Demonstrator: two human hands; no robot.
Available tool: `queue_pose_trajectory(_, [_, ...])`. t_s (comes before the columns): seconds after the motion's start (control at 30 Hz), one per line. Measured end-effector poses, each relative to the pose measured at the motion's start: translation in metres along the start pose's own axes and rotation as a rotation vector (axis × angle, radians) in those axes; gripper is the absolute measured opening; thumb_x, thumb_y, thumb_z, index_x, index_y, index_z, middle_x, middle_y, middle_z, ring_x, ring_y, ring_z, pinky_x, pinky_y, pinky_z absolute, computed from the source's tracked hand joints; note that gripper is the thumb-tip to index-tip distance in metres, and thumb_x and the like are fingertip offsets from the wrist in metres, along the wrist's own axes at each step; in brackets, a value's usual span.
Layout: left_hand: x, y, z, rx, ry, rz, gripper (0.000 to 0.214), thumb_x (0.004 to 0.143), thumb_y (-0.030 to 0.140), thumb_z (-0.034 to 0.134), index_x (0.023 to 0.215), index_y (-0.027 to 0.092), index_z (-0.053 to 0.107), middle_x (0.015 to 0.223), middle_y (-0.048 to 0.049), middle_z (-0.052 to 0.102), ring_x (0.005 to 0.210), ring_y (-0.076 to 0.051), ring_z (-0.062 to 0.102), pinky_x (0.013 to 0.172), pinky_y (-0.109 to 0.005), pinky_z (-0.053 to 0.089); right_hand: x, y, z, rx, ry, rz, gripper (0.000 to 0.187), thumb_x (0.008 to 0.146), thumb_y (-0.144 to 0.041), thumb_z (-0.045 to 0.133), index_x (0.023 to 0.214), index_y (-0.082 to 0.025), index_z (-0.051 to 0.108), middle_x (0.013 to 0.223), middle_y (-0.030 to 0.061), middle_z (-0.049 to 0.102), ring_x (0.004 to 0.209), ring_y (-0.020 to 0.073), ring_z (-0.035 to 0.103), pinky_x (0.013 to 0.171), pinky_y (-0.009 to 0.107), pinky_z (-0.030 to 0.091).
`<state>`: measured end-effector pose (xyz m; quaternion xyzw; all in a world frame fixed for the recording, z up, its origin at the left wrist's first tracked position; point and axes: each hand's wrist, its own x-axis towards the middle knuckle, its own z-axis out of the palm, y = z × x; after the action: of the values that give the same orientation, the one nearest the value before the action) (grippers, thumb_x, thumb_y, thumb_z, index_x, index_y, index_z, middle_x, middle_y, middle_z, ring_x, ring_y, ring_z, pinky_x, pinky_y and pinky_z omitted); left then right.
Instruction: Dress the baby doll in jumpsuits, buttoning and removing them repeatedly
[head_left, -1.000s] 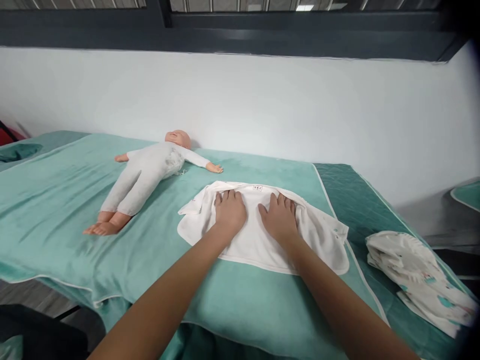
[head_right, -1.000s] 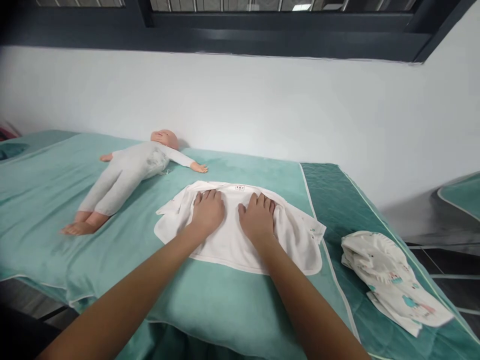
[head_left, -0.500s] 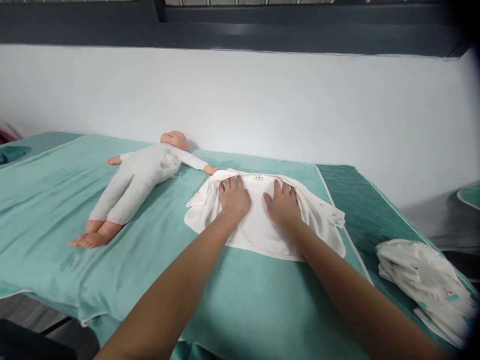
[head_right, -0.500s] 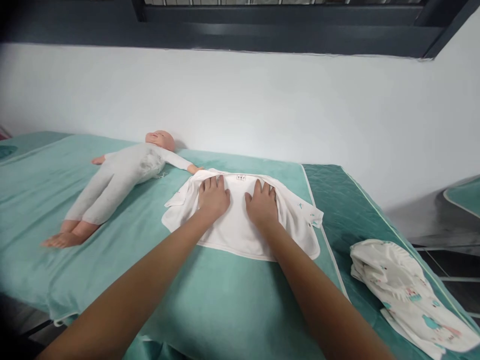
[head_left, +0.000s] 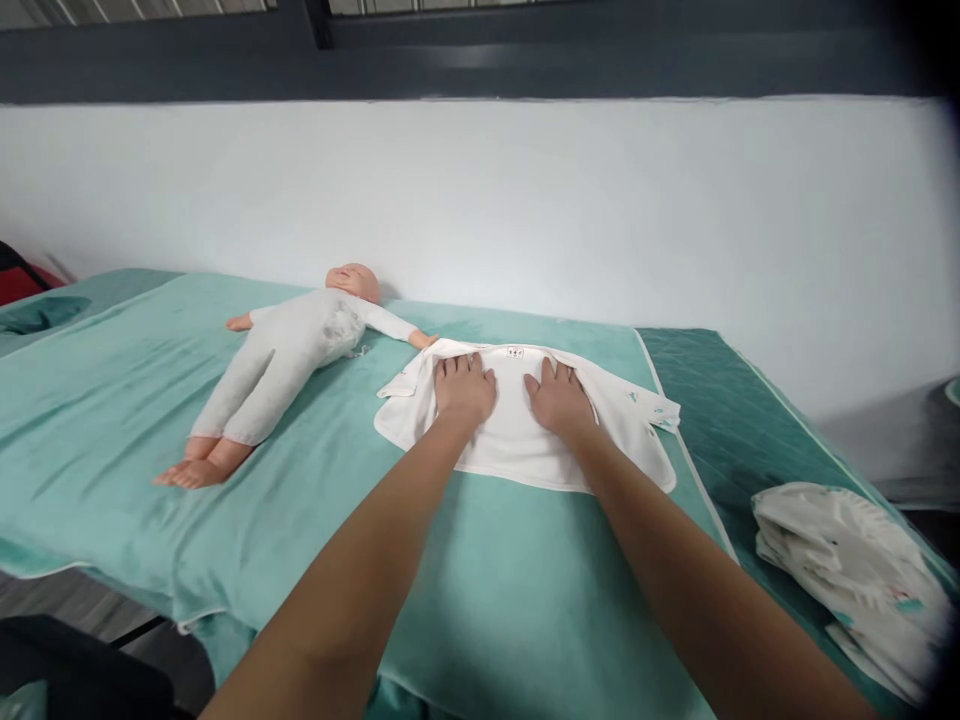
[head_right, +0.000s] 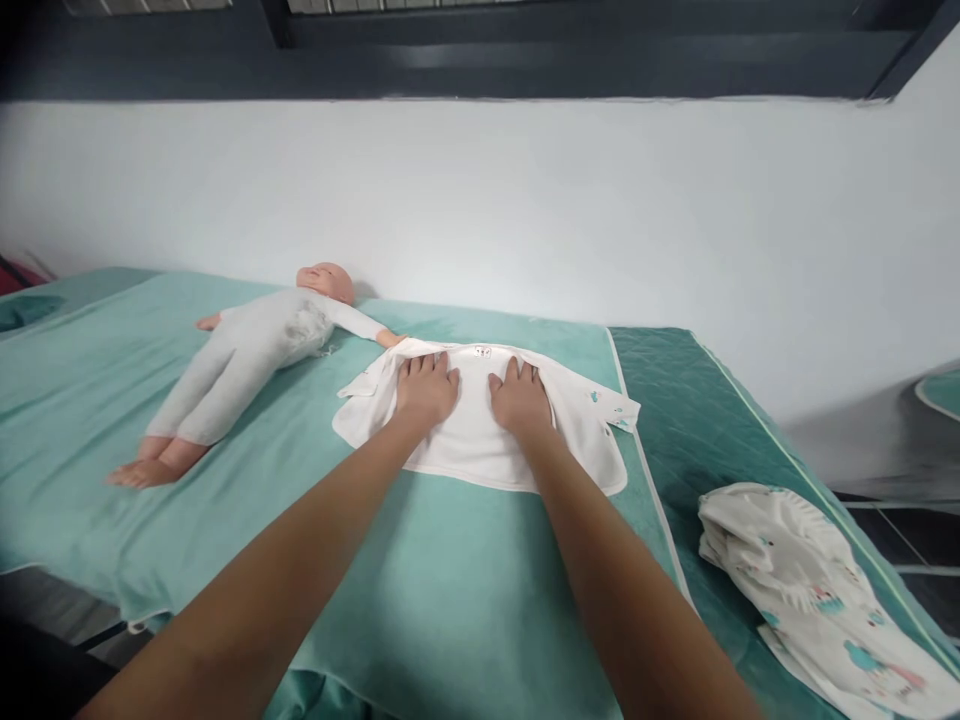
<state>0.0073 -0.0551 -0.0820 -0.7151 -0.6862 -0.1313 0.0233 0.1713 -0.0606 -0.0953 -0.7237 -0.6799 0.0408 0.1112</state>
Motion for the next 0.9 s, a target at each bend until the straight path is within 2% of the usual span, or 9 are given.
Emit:
queue_pose_trajectory(0.1, [-0.002,0.004,-0.004,0.032,-0.034,-0.043,0.064,0.097,0.044,0.021,0.148,0.01,0.041,0.15,-0.0151,0.046,0.141,-0.031,0.033,0.119,-0.049,0.019,-0.008,-0.002,0.0,-0.008,-0.027,-0.038,0.071,0.1,-0.049,0.022,0.154,-0.003,0.025,0.156,0.0248,0.03,0.144,0.0352,0.029,0.115,0.048,0.025])
queue_pose_trajectory(0.3, [-0.01,0.017,-0.009,0.075,-0.015,-0.128,0.066,0.097,0.038,0.023,0.145,-0.005,0.04,0.149,-0.0254,0.044,0.14,-0.036,0.034,0.118,-0.052,0.02,-0.042,-0.007,-0.005,-0.042,-0.02,-0.076,0.072,0.1,-0.052,0.021,0.154,-0.004,0.024,0.16,0.0259,0.018,0.148,0.0351,0.019,0.117,0.048,0.02])
queue_pose_trajectory(0.5, [-0.031,0.018,-0.014,0.095,-0.025,-0.137,0.062,0.096,0.032,0.025,0.147,-0.001,0.038,0.157,-0.0242,0.029,0.147,-0.036,0.023,0.116,-0.054,0.021,-0.068,-0.006,-0.008,-0.06,-0.012,-0.132,0.072,0.101,-0.052,0.022,0.154,-0.003,0.026,0.16,0.0237,0.019,0.15,0.0322,0.015,0.119,0.044,0.017])
queue_pose_trajectory(0.67, [-0.059,0.017,-0.024,0.086,-0.01,-0.04,0.056,0.096,0.027,0.028,0.143,0.003,0.045,0.156,-0.0223,0.034,0.146,-0.037,0.026,0.114,-0.058,0.024,-0.084,-0.007,-0.009,-0.061,-0.013,-0.156,0.071,0.101,-0.052,0.021,0.153,-0.004,0.028,0.161,0.0206,0.019,0.15,0.0309,0.017,0.118,0.044,0.018])
queue_pose_trajectory(0.73, [-0.072,0.01,-0.031,0.077,0.008,0.031,0.052,0.095,0.026,0.031,0.14,0.009,0.05,0.155,-0.0179,0.037,0.145,-0.033,0.028,0.115,-0.055,0.024,-0.092,-0.007,-0.009,-0.06,-0.017,-0.167,0.07,0.101,-0.052,0.021,0.153,-0.006,0.029,0.161,0.0191,0.02,0.15,0.0299,0.017,0.119,0.044,0.018])
queue_pose_trajectory(0.8, [-0.082,-0.008,-0.039,0.062,0.053,0.092,0.048,0.093,0.024,0.036,0.138,0.015,0.052,0.154,-0.0127,0.04,0.144,-0.028,0.03,0.116,-0.05,0.025,-0.102,-0.006,-0.009,-0.058,-0.011,-0.187,0.068,0.101,-0.052,0.022,0.153,-0.008,0.03,0.161,0.0173,0.02,0.15,0.0286,0.017,0.119,0.043,0.018])
queue_pose_trajectory(0.9, [-0.09,-0.057,-0.049,-0.011,0.189,0.087,0.044,0.089,0.017,0.041,0.13,0.021,0.057,0.146,-0.0085,0.05,0.137,-0.026,0.04,0.113,-0.045,0.031,-0.121,-0.004,-0.008,-0.06,0.028,-0.223,0.066,0.101,-0.051,0.025,0.152,-0.01,0.034,0.161,0.0151,0.023,0.15,0.027,0.019,0.119,0.043,0.02])
